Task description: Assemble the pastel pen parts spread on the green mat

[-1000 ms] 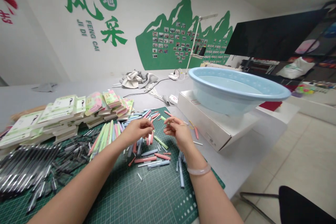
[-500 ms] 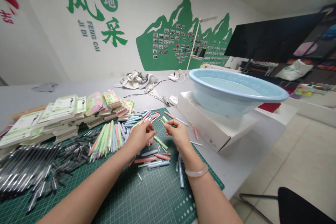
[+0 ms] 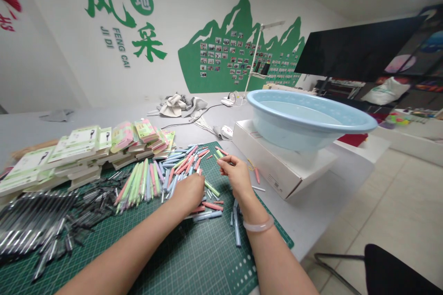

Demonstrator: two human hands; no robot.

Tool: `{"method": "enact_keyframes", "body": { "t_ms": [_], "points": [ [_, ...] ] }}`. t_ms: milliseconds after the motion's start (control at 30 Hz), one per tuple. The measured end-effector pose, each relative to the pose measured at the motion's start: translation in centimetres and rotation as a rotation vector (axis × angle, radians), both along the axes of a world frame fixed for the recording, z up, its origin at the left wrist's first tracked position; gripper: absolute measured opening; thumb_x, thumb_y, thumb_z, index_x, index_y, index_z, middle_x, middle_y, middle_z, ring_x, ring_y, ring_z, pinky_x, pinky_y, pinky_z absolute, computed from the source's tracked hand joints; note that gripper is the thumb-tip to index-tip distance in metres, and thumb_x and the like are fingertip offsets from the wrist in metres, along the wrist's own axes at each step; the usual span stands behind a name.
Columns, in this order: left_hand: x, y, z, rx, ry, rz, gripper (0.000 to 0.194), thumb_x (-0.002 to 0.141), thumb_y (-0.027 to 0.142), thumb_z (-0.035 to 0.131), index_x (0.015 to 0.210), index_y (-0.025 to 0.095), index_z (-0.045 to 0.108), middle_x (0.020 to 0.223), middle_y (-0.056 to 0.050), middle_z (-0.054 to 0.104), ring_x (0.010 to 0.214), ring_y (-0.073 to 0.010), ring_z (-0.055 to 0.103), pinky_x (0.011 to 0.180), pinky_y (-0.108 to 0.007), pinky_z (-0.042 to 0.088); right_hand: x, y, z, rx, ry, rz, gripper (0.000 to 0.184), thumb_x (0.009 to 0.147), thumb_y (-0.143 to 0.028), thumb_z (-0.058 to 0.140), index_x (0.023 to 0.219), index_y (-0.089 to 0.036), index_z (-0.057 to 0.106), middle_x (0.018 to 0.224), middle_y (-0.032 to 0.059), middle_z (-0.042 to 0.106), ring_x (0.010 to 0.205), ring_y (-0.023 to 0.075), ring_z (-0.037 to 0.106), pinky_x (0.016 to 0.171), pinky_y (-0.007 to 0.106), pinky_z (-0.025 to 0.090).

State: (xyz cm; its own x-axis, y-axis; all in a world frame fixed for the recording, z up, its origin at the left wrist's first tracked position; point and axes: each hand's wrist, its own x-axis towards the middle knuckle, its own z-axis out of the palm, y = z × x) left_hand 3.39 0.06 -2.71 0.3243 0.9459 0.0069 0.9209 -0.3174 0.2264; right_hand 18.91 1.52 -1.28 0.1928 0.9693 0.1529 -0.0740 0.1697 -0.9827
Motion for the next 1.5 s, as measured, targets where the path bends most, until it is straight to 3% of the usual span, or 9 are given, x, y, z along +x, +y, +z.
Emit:
{"method": "enact_keyframes", "body": {
  "t_ms": [100,167,233,367,433,500,967,1333,1500],
  "points": [
    [-0.1,0.4,0.4,0.02,-0.084,0.029,0.009,0.067,0.015,0.052,0.069,0.018,0.06,0.074,-0.009,0.065,0.067,-0.0207,0.06,0.057,-0.027,0.037,0.0,0.0,0.0,0.007,-0.011,0.012,0.018,0.065,-0.032,0.067,0.07,-0.014,0.064,0.052,-0.0016,0.055,0.049,0.0109,0.05,0.049,0.024,0.042],
    [-0.6,0.9,1.1,0.038,-0.264,0.05,0.007,0.067,0.017,0.053,0.066,0.018,0.059,0.067,-0.006,0.063,0.064,-0.0189,0.059,0.058,-0.027,0.038,-0.2,-0.1,0.0,0.016,-0.031,0.028,0.017,0.066,-0.03,0.066,0.07,-0.014,0.064,0.051,-0.0018,0.055,0.048,0.0106,0.049,0.049,0.023,0.041],
    [-1.4,1.6,1.9,-0.033,-0.567,0.082,0.007,0.069,0.022,0.054,0.067,0.017,0.058,0.061,-0.002,0.06,0.058,-0.0156,0.055,0.055,-0.025,0.038,-0.5,-0.3,0.0,0.031,-0.058,0.049,0.015,0.067,-0.03,0.066,0.07,-0.015,0.064,0.051,-0.0021,0.054,0.048,0.0108,0.049,0.049,0.023,0.04],
    [-3.0,2.6,3.1,-0.353,-1.329,0.143,0.016,0.07,0.03,0.062,0.074,0.015,0.056,0.063,0.001,0.057,0.051,-0.0085,0.051,0.049,-0.019,0.04,-1.3,-0.6,0.0,0.059,-0.123,0.091,0.014,0.067,-0.03,0.066,0.07,-0.016,0.065,0.051,-0.0024,0.055,0.048,0.0118,0.05,0.05,0.024,0.04],
    [-3.4,2.7,3.3,-0.422,-1.564,0.134,0.019,0.068,0.028,0.066,0.078,0.015,0.057,0.069,0.001,0.059,0.054,-0.0064,0.052,0.05,-0.017,0.043,-1.7,-0.9,0.0,0.075,-0.16,0.099,0.013,0.067,-0.03,0.066,0.069,-0.017,0.065,0.051,-0.0028,0.055,0.048,0.0118,0.05,0.051,0.025,0.04],
    [-3.4,2.7,3.2,-0.458,-1.666,0.124,0.022,0.067,0.025,0.069,0.082,0.014,0.058,0.074,-0.001,0.061,0.056,-0.0056,0.054,0.051,-0.016,0.045,-1.9,-1.0,0.1,0.091,-0.18,0.105,0.012,0.067,-0.03,0.067,0.068,-0.018,0.065,0.051,-0.0031,0.055,0.048,0.0117,0.05,0.051,0.025,0.039],
    [-2.5,2.0,2.8,-0.562,-1.681,0.097,0.021,0.069,0.024,0.069,0.085,0.016,0.059,0.079,-0.002,0.062,0.066,-0.009,0.06,0.057,-0.019,0.051,-2.2,-1.2,0.0,0.107,-0.18,0.117,0.015,0.068,-0.032,0.066,0.07,-0.018,0.066,0.056,-0.0018,0.057,0.05,0.0126,0.052,0.052,0.025,0.041],
    [-2.1,1.4,2.9,-0.444,-1.568,0.046,0.021,0.069,0.028,0.068,0.083,0.016,0.059,0.072,0.0,0.059,0.065,-0.0101,0.058,0.056,-0.022,0.052,-2.2,-1.3,0.0,0.124,-0.25,0.099,0.012,0.07,-0.03,0.065,0.069,-0.019,0.065,0.057,-0.0022,0.057,0.051,0.0124,0.051,0.053,0.025,0.04],
    [-1.6,0.8,2.8,-0.498,-1.607,0.031,0.02,0.069,0.028,0.068,0.082,0.017,0.058,0.073,0.002,0.057,0.066,-0.0101,0.057,0.057,-0.024,0.053,-2.4,-1.4,0.0,0.13,-0.226,0.099,0.015,0.067,-0.032,0.069,0.066,-0.018,0.062,0.056,-0.0032,0.056,0.051,0.012,0.049,0.052,0.024,0.038]
  ]
}}
